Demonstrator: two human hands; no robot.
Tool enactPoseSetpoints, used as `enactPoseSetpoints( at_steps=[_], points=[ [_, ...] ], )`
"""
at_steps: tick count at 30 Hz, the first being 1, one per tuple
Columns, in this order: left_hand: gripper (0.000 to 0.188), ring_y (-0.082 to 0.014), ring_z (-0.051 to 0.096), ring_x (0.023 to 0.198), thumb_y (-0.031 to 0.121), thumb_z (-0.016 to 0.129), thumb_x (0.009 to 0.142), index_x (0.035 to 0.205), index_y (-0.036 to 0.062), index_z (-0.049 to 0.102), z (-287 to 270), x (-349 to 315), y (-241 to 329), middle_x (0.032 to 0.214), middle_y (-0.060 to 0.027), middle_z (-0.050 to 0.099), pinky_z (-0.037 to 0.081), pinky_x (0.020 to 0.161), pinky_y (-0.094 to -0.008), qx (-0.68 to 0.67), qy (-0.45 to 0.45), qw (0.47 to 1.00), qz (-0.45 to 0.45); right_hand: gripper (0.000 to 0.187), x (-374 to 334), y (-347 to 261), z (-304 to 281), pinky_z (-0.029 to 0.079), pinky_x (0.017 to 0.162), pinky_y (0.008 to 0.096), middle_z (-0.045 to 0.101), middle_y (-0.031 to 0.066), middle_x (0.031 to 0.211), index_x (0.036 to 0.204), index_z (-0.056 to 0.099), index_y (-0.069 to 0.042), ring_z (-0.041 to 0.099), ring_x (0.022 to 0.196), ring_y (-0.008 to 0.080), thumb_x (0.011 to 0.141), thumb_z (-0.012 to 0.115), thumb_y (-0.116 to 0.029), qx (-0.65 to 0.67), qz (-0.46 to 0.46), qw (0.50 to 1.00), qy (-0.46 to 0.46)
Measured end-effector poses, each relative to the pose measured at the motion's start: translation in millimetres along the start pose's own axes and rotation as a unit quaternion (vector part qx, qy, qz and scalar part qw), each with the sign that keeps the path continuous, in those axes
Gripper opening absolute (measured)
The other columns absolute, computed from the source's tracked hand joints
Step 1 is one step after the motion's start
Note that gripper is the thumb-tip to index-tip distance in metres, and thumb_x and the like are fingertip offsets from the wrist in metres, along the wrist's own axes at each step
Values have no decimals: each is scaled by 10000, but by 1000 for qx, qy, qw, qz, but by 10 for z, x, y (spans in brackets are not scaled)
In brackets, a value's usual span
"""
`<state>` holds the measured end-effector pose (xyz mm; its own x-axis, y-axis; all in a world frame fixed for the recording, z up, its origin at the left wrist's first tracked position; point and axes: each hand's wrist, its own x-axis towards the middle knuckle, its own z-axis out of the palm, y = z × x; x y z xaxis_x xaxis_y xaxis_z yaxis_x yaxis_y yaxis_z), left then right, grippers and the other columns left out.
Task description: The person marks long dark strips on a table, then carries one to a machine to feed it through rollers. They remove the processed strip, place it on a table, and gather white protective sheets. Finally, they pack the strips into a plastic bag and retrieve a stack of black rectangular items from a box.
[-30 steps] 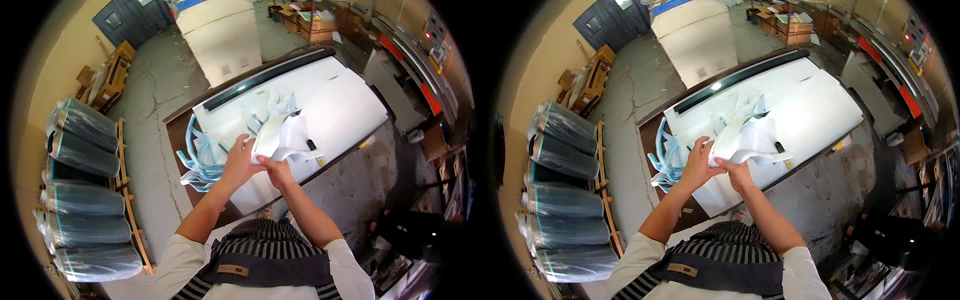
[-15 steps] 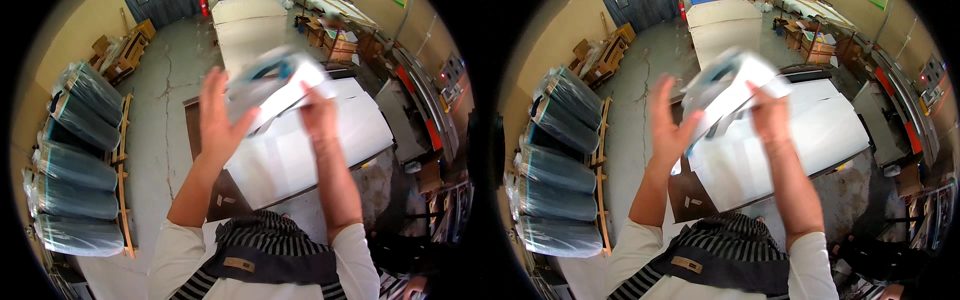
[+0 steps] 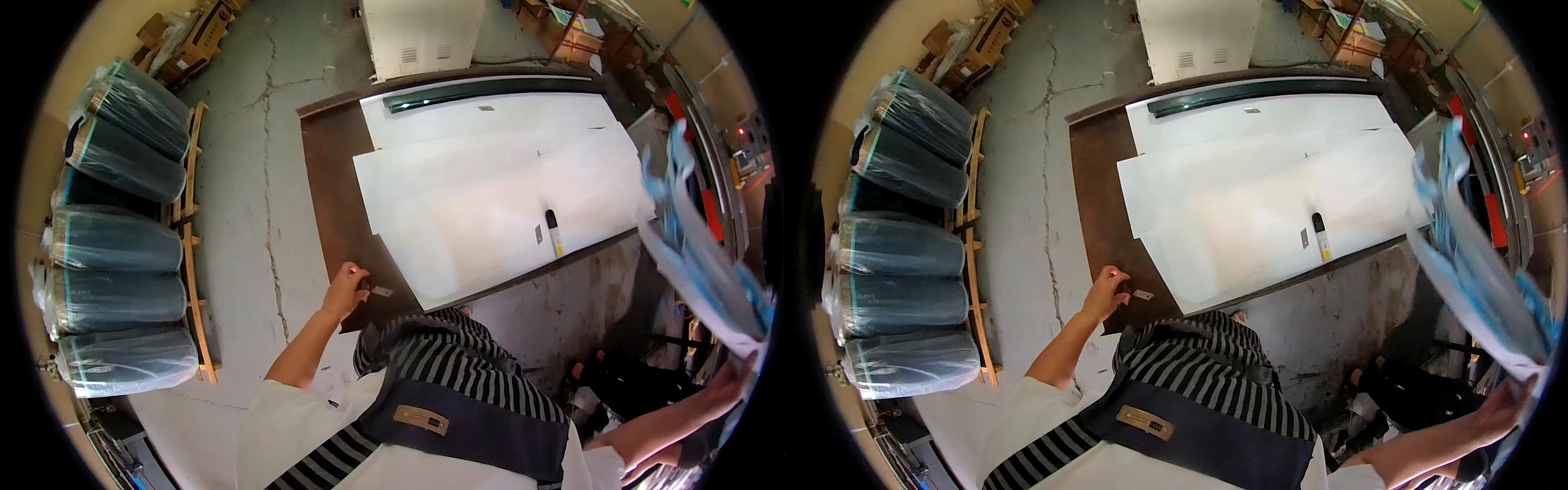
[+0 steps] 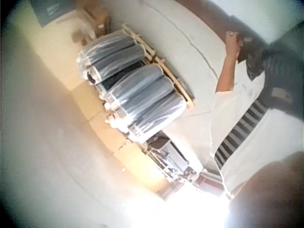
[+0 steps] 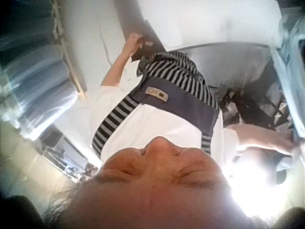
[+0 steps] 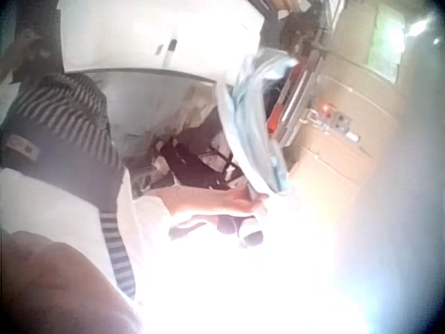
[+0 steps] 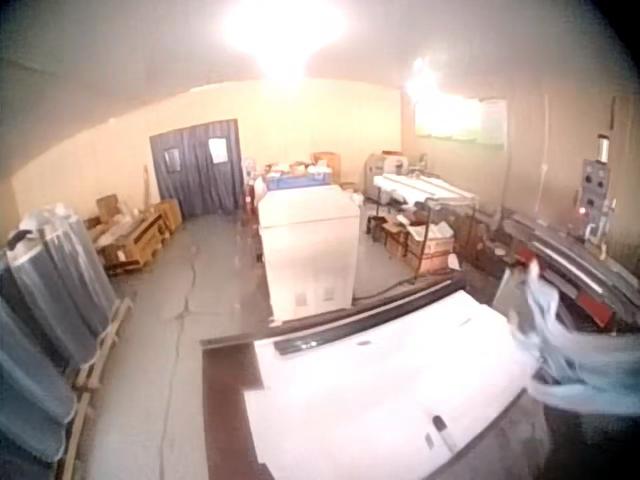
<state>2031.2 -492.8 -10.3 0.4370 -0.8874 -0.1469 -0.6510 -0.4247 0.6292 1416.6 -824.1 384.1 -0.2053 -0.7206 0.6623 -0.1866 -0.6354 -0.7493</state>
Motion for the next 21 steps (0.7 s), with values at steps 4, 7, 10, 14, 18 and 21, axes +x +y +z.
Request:
enactPoseSetpoints(
  at_steps=[4,7,10,14,18,21],
  points=[
    [412,-312,527,986,87,799,635,960,53,548,125,-33,29,1058,-114,480,466,784,-400,29,61,993,-95,367,-764,452,-231,400,998,376,606,139,1167,1156,609,9,558,1094,253,840,682,-164,-154,83,984,12],
    [360,-306,535,969,113,794,647,897,48,543,179,-122,138,1025,-108,497,458,780,-407,19,101,981,-167,296,-1400,582,54,444,933,341,640,133,1069,1073,637,50,589,1023,243,825,689,-102,-160,226,960,35],
    [307,-303,544,947,114,769,673,873,49,546,313,-168,111,1012,-96,513,454,783,-408,33,126,976,-174,316,-2037,1024,-11,476,907,353,639,143,1066,1062,624,76,613,973,238,779,720,-25,-119,317,939,64],
    [240,-305,560,908,106,727,713,864,47,550,402,-191,81,928,-91,556,451,774,-412,-25,128,974,-184,396,-2793,1488,-3,478,914,364,624,125,1114,1152,571,52,609,1012,242,780,704,13,-66,433,898,48],
    [226,-311,568,874,76,689,741,936,65,576,324,-140,136,866,-98,586,454,769,-408,-81,100,980,-152,452,-3302,1767,83,464,927,347,608,112,1153,1194,535,38,594,1047,237,768,687,57,-21,490,871,16],
    [296,-313,574,863,51,675,745,1026,85,587,279,-94,191,869,-102,593,462,762,-403,-55,52,996,-40,454,-3502,1867,163,460,919,334,617,99,1125,1178,543,34,599,1025,227,753,700,49,15,489,872,-7]
  ],
)
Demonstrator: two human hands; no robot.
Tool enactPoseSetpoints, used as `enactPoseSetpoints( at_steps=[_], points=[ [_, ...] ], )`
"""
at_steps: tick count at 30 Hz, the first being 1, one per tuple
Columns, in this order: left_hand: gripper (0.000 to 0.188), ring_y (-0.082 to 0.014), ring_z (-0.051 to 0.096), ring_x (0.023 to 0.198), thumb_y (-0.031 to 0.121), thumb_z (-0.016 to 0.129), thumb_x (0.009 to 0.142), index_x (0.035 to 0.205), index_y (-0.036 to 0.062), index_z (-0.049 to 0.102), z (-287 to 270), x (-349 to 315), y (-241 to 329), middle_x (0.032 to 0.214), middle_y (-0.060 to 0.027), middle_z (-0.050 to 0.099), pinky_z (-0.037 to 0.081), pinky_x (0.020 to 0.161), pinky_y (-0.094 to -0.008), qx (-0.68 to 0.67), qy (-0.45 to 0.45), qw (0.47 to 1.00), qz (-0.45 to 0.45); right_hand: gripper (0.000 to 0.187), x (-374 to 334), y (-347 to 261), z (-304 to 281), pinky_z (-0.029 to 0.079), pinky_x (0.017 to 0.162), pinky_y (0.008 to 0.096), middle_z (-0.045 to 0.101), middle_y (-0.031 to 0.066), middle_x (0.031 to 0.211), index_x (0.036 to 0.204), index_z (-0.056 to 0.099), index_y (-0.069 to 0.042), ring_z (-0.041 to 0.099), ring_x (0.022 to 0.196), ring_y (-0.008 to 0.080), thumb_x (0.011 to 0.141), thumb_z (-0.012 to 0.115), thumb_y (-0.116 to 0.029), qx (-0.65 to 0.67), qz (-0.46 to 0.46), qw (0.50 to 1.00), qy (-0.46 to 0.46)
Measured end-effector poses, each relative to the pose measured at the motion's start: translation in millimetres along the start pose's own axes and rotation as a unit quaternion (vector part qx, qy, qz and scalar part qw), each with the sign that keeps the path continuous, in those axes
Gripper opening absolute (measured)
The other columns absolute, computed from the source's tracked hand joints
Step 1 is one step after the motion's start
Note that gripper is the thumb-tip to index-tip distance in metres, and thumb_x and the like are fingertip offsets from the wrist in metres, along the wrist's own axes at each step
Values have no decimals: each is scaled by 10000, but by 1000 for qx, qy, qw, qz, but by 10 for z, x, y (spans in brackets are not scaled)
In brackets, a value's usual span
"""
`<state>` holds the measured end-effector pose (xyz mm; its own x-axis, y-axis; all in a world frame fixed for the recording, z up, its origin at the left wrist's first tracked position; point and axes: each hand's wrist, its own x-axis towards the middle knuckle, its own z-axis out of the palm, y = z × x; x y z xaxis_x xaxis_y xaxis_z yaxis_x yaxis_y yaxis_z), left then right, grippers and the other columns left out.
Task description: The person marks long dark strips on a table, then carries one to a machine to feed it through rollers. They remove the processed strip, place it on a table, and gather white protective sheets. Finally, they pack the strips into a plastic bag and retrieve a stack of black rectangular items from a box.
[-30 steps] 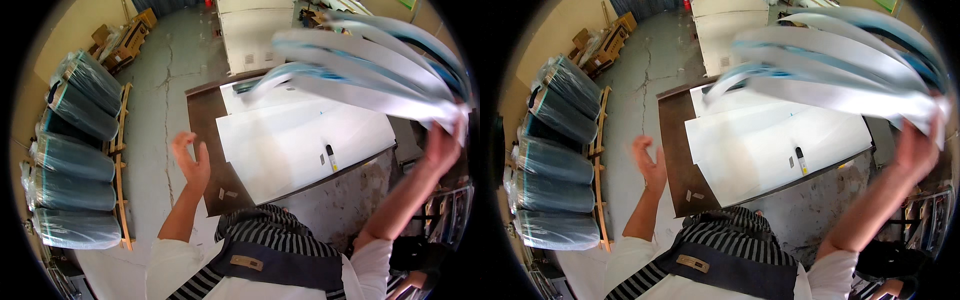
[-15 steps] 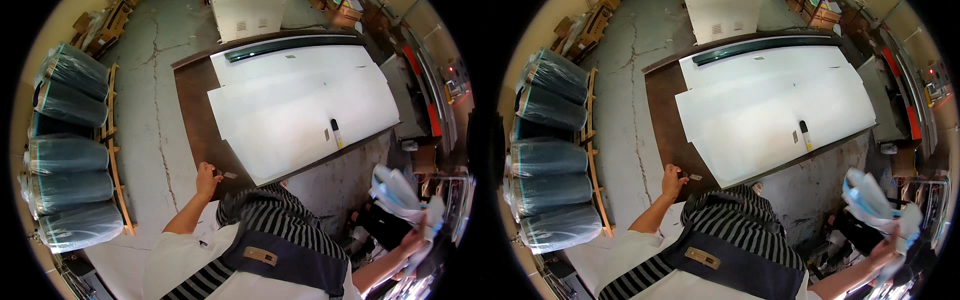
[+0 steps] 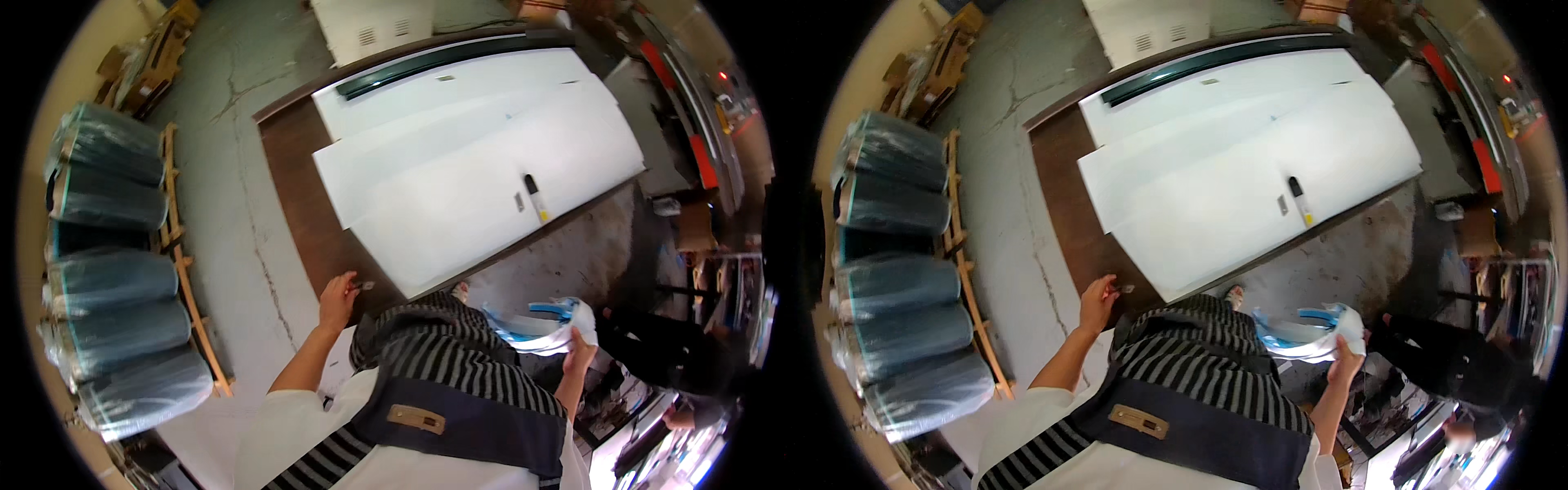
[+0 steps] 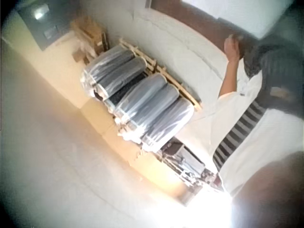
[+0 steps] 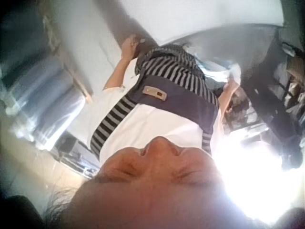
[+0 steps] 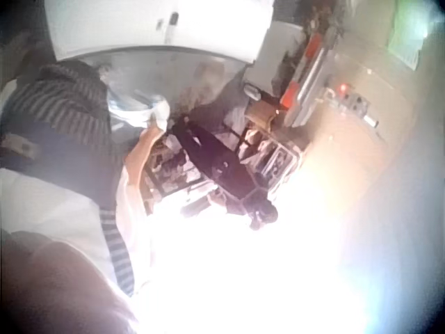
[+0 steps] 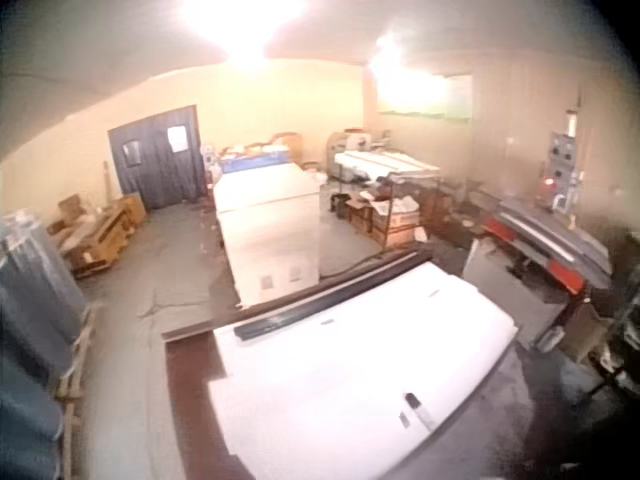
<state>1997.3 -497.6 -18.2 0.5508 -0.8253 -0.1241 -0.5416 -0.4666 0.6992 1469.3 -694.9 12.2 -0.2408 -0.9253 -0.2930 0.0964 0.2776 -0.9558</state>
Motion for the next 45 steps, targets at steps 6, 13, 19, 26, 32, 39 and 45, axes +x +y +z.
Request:
enactPoseSetpoints(
  at_steps=[6,13,19,26,32,39,45],
  points=[
    [305,-282,567,840,1,708,671,948,67,600,63,11,-11,945,-107,539,472,752,-378,25,-18,999,9,406,31,186,205,468,873,321,639,73,1058,1108,573,11,619,977,214,729,712,45,-32,58,998,-12],
    [221,-297,553,874,-14,690,674,850,54,575,34,84,80,873,-112,553,455,765,-390,103,-58,992,47,443,-182,264,195,471,864,335,643,73,1013,1093,577,8,623,945,220,682,739,26,4,81,996,29],
    [168,-326,584,805,-13,632,734,882,44,577,-31,159,86,865,-129,579,478,708,-411,80,-137,987,40,463,-410,152,169,474,857,335,652,74,1020,1120,577,6,631,938,217,688,743,21,18,82,995,47],
    [303,-308,575,887,65,675,759,1051,51,594,268,806,844,956,-135,565,478,778,-396,-21,-140,980,139,395,-555,218,11,482,849,341,657,64,990,1061,600,-9,634,924,215,692,730,45,24,66,993,91],
    [588,-344,344,1297,161,629,825,1356,48,403,1064,1463,1091,1454,-139,325,270,1062,-483,127,0,959,252,449,-641,113,66,482,861,348,650,83,1016,1096,579,-2,631,943,234,680,737,61,31,52,994,91],
    [604,-322,222,1394,322,533,891,1424,109,347,943,1466,860,1520,-132,234,162,1121,-496,229,-58,927,291,476,-757,177,42,476,883,365,648,84,1033,1108,577,5,633,945,247,666,746,47,27,55,990,129],
    [608,-319,221,1395,341,536,885,1423,123,356,738,1386,629,1516,-128,246,157,1122,-498,237,-72,922,297,445,-855,42,113,469,884,356,651,82,1029,1100,587,-4,632,948,243,681,732,32,10,30,994,106]
  ],
)
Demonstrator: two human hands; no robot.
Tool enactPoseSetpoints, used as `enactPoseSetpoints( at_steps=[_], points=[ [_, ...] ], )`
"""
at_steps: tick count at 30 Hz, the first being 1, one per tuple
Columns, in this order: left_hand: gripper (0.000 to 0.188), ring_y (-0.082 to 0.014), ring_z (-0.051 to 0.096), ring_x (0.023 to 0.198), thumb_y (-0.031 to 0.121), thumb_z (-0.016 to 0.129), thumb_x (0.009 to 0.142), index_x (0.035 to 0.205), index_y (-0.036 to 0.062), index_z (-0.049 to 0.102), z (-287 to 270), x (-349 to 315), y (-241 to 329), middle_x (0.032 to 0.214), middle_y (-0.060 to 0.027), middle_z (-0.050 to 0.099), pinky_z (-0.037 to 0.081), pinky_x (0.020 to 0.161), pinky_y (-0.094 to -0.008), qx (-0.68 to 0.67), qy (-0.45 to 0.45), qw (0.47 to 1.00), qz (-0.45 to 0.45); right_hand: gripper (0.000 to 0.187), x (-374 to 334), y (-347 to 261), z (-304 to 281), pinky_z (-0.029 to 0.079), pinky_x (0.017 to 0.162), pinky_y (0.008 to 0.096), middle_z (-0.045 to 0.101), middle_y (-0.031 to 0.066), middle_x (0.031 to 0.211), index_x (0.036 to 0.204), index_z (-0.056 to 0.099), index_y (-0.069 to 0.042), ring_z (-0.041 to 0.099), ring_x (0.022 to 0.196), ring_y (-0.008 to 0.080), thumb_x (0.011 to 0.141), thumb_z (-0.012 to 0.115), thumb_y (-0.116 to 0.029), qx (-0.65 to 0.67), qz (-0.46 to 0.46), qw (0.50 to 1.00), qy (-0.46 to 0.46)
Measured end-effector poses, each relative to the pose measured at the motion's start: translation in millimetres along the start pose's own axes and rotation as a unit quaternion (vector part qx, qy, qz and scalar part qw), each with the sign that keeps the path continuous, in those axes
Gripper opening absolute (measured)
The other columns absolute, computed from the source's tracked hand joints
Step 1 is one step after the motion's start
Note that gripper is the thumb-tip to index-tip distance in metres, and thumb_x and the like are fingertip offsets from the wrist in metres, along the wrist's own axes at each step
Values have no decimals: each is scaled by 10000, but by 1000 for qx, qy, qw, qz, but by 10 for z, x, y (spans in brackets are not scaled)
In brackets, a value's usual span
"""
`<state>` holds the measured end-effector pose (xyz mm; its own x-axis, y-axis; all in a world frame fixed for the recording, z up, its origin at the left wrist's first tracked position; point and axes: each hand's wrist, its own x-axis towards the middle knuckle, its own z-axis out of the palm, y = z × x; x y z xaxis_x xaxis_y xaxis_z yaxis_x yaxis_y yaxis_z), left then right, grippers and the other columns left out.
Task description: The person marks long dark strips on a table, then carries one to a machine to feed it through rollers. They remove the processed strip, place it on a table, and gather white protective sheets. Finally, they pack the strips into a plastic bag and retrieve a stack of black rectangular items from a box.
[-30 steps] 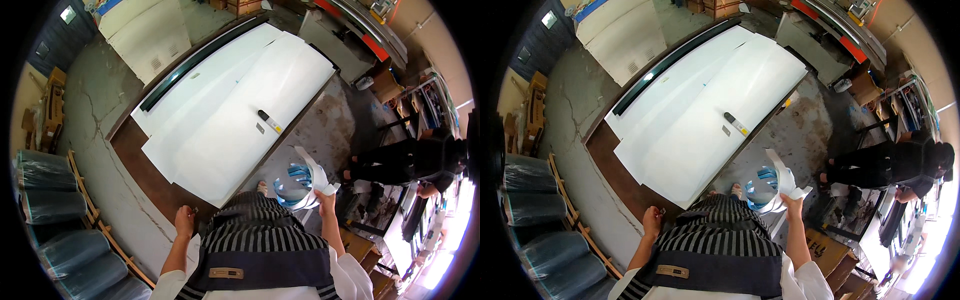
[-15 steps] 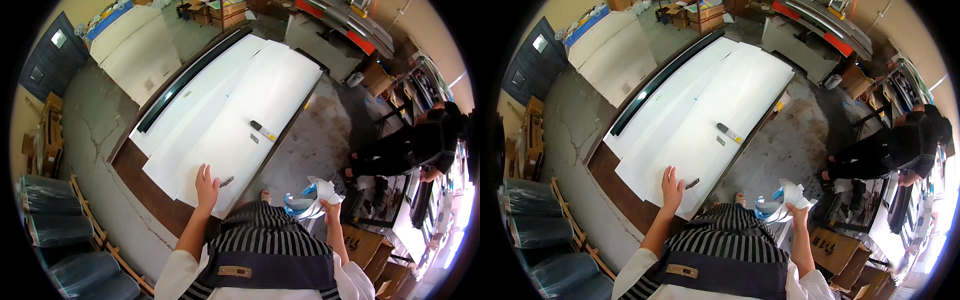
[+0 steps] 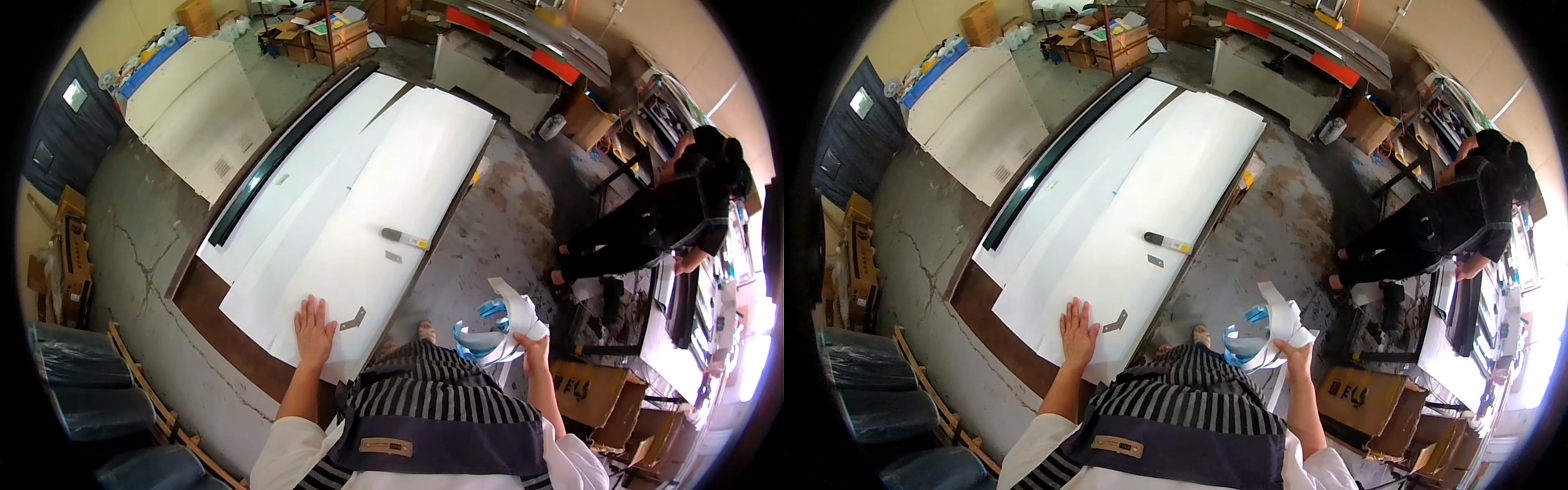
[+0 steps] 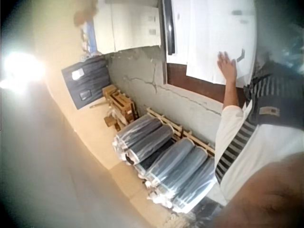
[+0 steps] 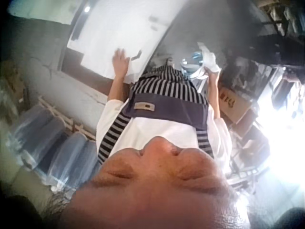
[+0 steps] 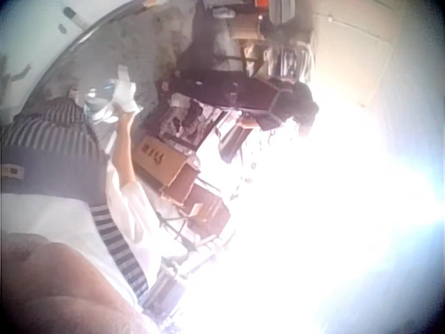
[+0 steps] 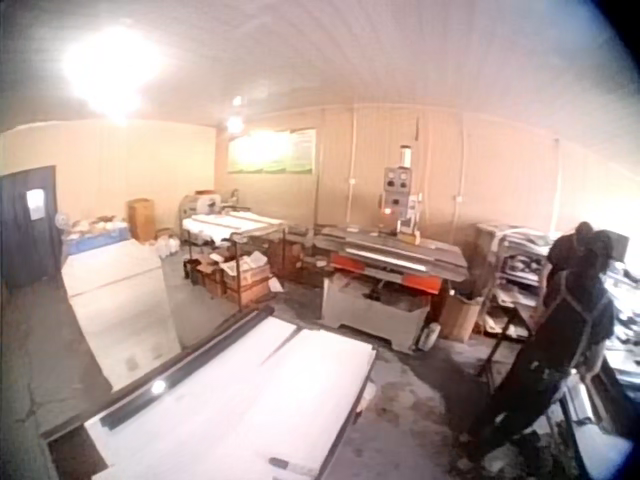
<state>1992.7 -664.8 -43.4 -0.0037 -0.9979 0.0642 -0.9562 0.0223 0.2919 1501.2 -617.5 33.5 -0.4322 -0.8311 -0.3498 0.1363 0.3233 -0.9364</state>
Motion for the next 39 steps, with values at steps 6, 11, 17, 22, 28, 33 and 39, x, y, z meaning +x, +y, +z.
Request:
enactPoseSetpoints(
  at_steps=[6,11,17,22,28,33,39],
  points=[
    [609,-325,207,1398,352,537,880,1414,116,367,-111,-252,-240,1520,-128,232,156,1121,-499,-7,-40,999,6,431,-15,-249,102,467,891,350,658,69,1026,1109,600,-3,631,963,233,694,707,40,54,-24,998,6],
    [580,-354,257,1360,248,578,861,1381,67,392,-257,-131,-95,1491,-157,256,195,1100,-485,-86,19,996,31,403,103,-564,125,498,847,330,661,84,1033,1108,612,8,636,952,212,716,679,74,127,-61,990,16],
    [423,-325,452,1212,140,663,800,1191,16,560,-604,519,1153,1308,-164,479,365,1007,-415,-381,-31,904,191,466,-81,-1000,278,460,867,320,648,68,1069,1174,584,-3,613,982,189,729,718,18,155,-76,984,-30],
    [559,-337,477,1203,203,745,746,1221,-15,546,-724,673,2411,1306,-186,488,394,1001,-394,-390,-125,825,389,405,-229,-1174,399,473,842,315,652,58,1023,1110,606,1,621,940,185,721,716,26,126,-74,989,-29],
    [841,-351,423,1273,392,787,698,1321,-48,432,-714,833,3152,1359,-236,438,352,1043,-381,-369,-296,798,373,389,-219,-1237,446,499,795,313,655,82,982,1085,603,18,631,885,176,719,733,15,112,-91,986,-85],
    [629,-253,588,1097,346,754,736,1220,-5,557,-626,1056,3542,1164,-158,625,439,934,-338,-352,-463,772,256,381,-60,-1209,226,492,810,308,653,79,996,1092,601,26,612,912,159,736,731,-9,100,-56,986,-123],
    [619,-224,590,1074,344,753,747,1238,32,545,-296,1254,4288,1167,-134,621,450,918,-335,-279,-510,757,299,376,388,-1339,-416,489,821,302,653,72,995,1093,605,24,603,900,142,737,720,-5,91,-73,981,-154]
  ],
)
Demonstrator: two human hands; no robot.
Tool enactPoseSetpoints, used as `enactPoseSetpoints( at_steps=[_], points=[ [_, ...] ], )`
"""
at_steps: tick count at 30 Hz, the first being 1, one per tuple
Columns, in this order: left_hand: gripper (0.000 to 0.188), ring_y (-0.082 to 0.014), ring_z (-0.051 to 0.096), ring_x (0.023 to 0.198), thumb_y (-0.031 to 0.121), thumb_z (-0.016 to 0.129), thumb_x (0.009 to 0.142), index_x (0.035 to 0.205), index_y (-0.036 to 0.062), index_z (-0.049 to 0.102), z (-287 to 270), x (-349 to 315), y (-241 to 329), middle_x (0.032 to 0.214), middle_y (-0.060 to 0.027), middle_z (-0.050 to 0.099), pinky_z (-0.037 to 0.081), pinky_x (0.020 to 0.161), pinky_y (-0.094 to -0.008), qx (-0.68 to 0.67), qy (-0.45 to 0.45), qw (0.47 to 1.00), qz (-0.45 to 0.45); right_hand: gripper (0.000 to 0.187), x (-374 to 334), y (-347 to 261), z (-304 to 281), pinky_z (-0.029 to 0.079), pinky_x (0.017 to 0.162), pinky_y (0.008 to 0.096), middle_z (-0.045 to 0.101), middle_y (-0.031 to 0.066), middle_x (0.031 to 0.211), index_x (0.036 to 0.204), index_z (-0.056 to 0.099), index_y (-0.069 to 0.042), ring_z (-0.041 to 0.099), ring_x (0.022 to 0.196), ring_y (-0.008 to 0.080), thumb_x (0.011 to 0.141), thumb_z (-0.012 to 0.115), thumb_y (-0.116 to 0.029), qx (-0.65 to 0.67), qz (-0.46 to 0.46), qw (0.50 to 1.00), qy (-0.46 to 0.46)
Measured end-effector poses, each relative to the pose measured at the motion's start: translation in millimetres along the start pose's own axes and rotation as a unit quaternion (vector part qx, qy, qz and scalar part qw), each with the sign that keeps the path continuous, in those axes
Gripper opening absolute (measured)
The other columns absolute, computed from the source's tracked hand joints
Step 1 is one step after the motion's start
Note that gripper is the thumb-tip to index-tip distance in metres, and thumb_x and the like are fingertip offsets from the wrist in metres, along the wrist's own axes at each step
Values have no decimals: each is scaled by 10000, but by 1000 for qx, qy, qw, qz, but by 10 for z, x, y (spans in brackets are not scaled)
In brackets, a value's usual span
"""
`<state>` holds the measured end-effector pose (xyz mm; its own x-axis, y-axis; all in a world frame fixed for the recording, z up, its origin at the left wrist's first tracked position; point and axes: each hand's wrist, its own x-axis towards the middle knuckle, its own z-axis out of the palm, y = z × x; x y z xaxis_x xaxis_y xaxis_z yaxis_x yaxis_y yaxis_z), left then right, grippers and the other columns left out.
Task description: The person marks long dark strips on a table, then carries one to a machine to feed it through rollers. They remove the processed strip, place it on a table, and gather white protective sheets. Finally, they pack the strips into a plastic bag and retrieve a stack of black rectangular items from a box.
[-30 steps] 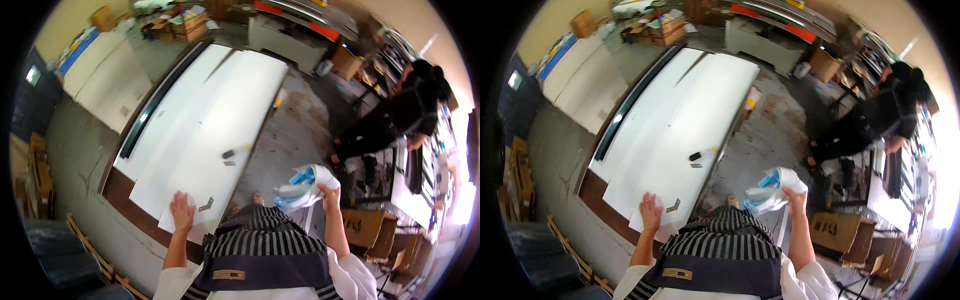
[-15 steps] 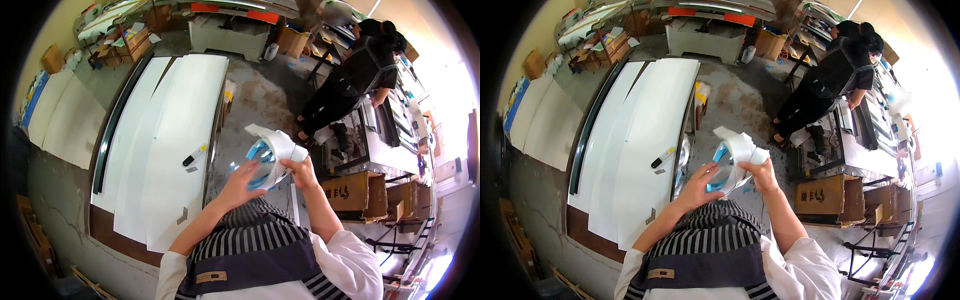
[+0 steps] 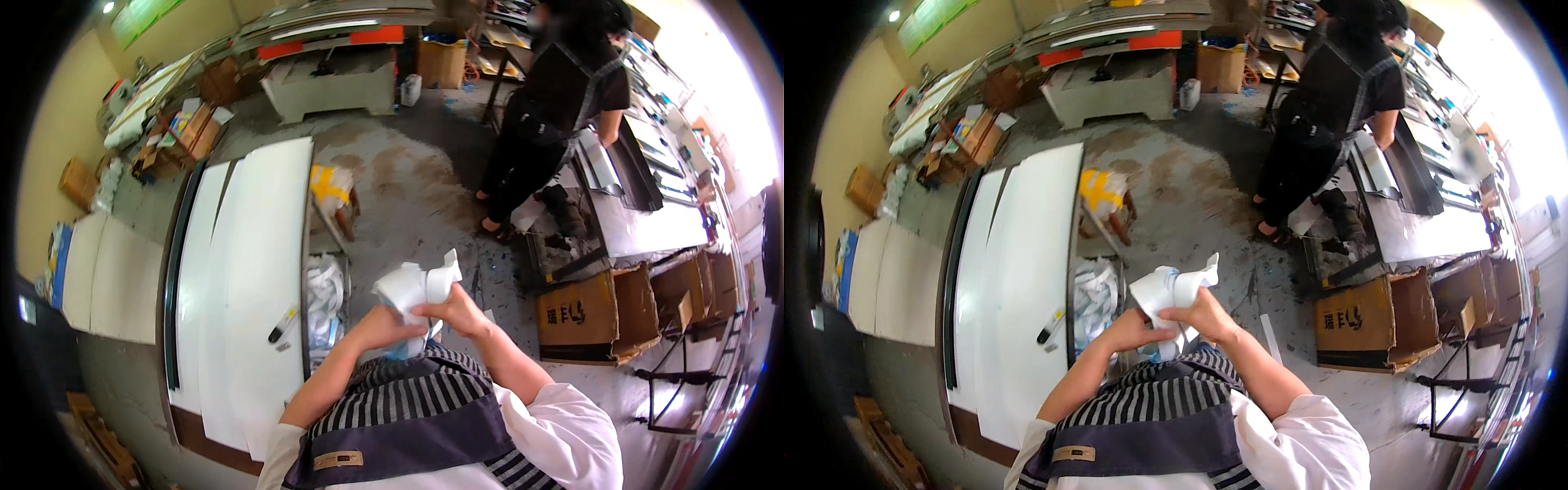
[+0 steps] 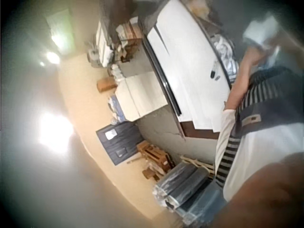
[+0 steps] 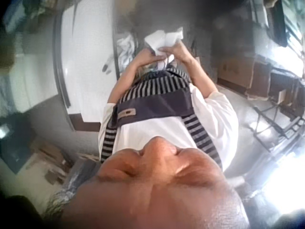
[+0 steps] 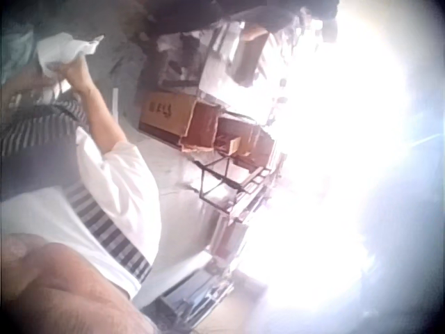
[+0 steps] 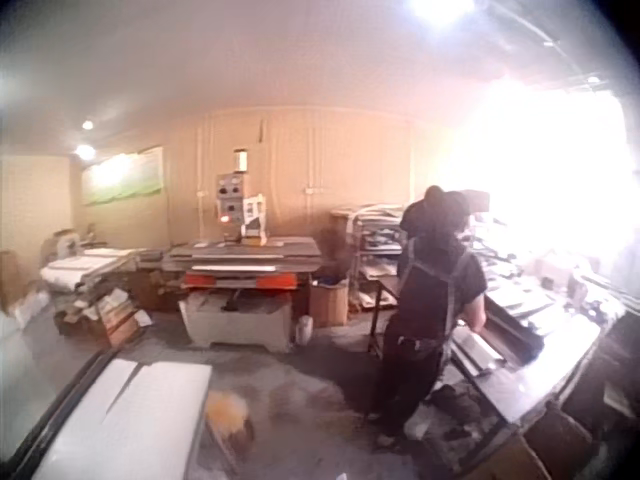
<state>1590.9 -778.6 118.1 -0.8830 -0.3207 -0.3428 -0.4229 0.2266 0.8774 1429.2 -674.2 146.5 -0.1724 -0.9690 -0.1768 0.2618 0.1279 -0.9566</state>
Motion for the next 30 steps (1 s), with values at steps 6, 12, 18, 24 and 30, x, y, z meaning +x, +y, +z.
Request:
enactPoseSetpoints(
  at_steps=[6,12,18,24,30],
  points=[
    [778,-235,501,1195,185,769,758,1396,45,347,118,749,-78,1332,-105,483,403,997,-376,-446,-30,895,4,455,343,-151,-780,466,873,309,648,99,1033,1139,583,32,588,954,168,749,751,-130,-74,23,996,-43],
    [702,-277,463,1243,310,650,861,1408,19,320,103,1351,-162,1392,-142,430,388,1028,-400,-582,-85,808,-20,463,682,1,-1307,461,869,314,637,107,1062,1182,563,19,574,989,167,793,726,-173,-126,38,988,-80],
    [453,-216,576,1085,152,614,876,1295,45,477,101,1933,157,1214,-89,581,462,935,-357,-573,56,817,-35,503,936,8,-1574,482,815,312,628,110,1056,1186,537,26,581,970,154,778,746,-181,-61,111,992,-3],
    [432,-198,568,1076,145,617,875,1275,44,487,-367,2399,105,1179,-66,583,450,937,-359,-571,98,814,-29,584,1519,29,-1555,484,782,289,625,86,1016,1236,444,23,588,894,151,784,751,-184,-10,-11,992,128],
    [415,-213,558,1095,155,589,897,1282,44,481,-1205,2992,80,1189,-78,574,448,947,-382,-627,56,777,16,270,2370,-241,-1611,421,719,207,592,-4,866,1071,563,-7,505,820,69,871,681,-145,-43,-53,982,176]
  ],
)
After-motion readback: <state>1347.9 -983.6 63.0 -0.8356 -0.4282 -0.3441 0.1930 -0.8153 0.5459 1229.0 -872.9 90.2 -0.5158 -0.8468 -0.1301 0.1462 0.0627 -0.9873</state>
